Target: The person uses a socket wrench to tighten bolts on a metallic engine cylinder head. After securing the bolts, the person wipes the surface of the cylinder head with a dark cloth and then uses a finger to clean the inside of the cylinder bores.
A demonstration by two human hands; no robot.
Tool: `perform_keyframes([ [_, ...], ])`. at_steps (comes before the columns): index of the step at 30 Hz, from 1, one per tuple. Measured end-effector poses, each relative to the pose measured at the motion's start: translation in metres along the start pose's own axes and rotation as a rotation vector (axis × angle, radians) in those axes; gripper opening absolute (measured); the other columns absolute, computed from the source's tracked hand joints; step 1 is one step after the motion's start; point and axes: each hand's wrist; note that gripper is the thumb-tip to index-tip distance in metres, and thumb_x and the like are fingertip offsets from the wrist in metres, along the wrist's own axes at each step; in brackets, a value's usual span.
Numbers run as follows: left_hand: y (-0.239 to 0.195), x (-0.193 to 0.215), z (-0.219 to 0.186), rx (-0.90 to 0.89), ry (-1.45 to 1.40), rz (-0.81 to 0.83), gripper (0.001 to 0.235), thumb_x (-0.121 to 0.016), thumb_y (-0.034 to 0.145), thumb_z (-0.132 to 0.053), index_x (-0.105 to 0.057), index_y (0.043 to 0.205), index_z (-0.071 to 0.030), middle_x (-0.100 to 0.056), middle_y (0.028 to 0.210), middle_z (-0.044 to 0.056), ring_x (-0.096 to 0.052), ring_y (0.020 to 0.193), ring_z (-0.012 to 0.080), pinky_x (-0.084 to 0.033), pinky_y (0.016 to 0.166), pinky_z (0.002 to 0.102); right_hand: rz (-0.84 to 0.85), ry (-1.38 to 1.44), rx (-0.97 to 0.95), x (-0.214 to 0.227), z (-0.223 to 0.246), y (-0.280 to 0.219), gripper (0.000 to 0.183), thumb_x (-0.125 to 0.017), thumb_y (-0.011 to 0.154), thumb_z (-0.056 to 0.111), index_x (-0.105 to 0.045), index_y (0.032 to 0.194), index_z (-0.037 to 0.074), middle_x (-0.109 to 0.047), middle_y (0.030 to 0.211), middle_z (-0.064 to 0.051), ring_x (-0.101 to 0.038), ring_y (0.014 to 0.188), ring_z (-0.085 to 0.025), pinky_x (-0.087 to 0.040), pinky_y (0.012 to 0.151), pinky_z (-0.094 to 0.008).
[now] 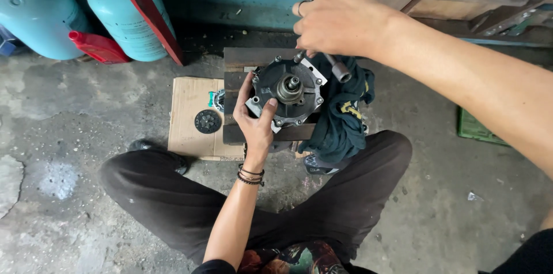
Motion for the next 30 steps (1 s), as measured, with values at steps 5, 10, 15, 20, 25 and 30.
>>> perform_keyframes([
  [5, -0.001, 0.000, 0.002, 0.017, -0.021, -0.007, 0.067, -0.066, 0.084, -0.005, -0.047, 0.148, 0.004, -0.062, 0.136, 0.021, -0.062, 0.121, 0.0272, -0.047, 0.109, 0.036, -0.110, -0.032, 0.092, 0.001, 0.002, 0.004, 0.017, -0.063, 0.087, 0.026, -0.072, 0.074, 0.032, -0.071, 0.081, 0.015, -0.063, 0.090, -0.011, -0.038, 0.098, -0.031],
  [10, -0.002, 0.002, 0.001, 0.048, -0.007, -0.022, 0.068, -0.067, 0.081, -0.005, -0.049, 0.147, 0.004, -0.063, 0.137, 0.020, -0.062, 0.122, 0.0274, -0.048, 0.109, 0.035, -0.103, -0.050, 0.212, 0.003, 0.000, 0.015, 0.016, -0.065, 0.085, 0.022, -0.074, 0.073, 0.028, -0.072, 0.085, 0.012, -0.063, 0.090, -0.012, -0.038, 0.098, -0.033],
  [15, -0.002, 0.000, -0.001, 0.055, -0.046, -0.021, 0.069, -0.067, 0.082, -0.010, -0.048, 0.147, 0.004, -0.064, 0.134, 0.020, -0.064, 0.118, 0.0268, -0.050, 0.106, 0.035, -0.163, 0.053, 0.307, -0.019, -0.014, 0.007, 0.017, -0.059, 0.087, 0.025, -0.071, 0.076, 0.029, -0.067, 0.086, 0.012, -0.059, 0.092, -0.015, -0.038, 0.103, -0.037],
  [20, -0.004, -0.002, -0.004, 0.061, -0.014, -0.031, 0.069, -0.066, 0.081, -0.010, -0.048, 0.146, 0.007, -0.063, 0.135, 0.022, -0.063, 0.121, 0.0284, -0.049, 0.109, 0.037, -0.111, 0.067, 0.212, -0.015, -0.005, 0.007, 0.018, -0.063, 0.086, 0.022, -0.069, 0.070, 0.029, -0.069, 0.076, 0.009, -0.062, 0.081, -0.012, -0.039, 0.098, -0.031],
  [25, -0.005, -0.003, -0.005, 0.086, 0.014, -0.050, 0.069, -0.066, 0.081, -0.010, -0.048, 0.146, 0.005, -0.063, 0.135, 0.021, -0.063, 0.120, 0.0282, -0.049, 0.109, 0.037, 0.128, 0.200, -0.034, -0.014, 0.007, 0.016, 0.035, -0.067, 0.092, 0.059, -0.076, 0.075, 0.029, -0.075, 0.070, 0.005, -0.060, 0.056, -0.011, -0.040, 0.082, -0.029],
  [30, -0.004, -0.004, -0.006, 0.055, -0.016, -0.046, 0.067, -0.065, 0.083, -0.007, -0.048, 0.146, 0.005, -0.063, 0.136, 0.021, -0.063, 0.122, 0.0285, -0.049, 0.109, 0.037, 0.493, 0.793, -0.635, -0.015, 0.011, 0.029, 0.027, -0.070, 0.084, 0.026, -0.078, 0.080, 0.001, -0.069, 0.067, -0.020, -0.066, 0.056, -0.038, -0.053, 0.058, -0.045],
])
Point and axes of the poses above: each hand's wrist, its own y-axis towards the middle knuckle, its own x-axis out of the back of the hand, z = x × y
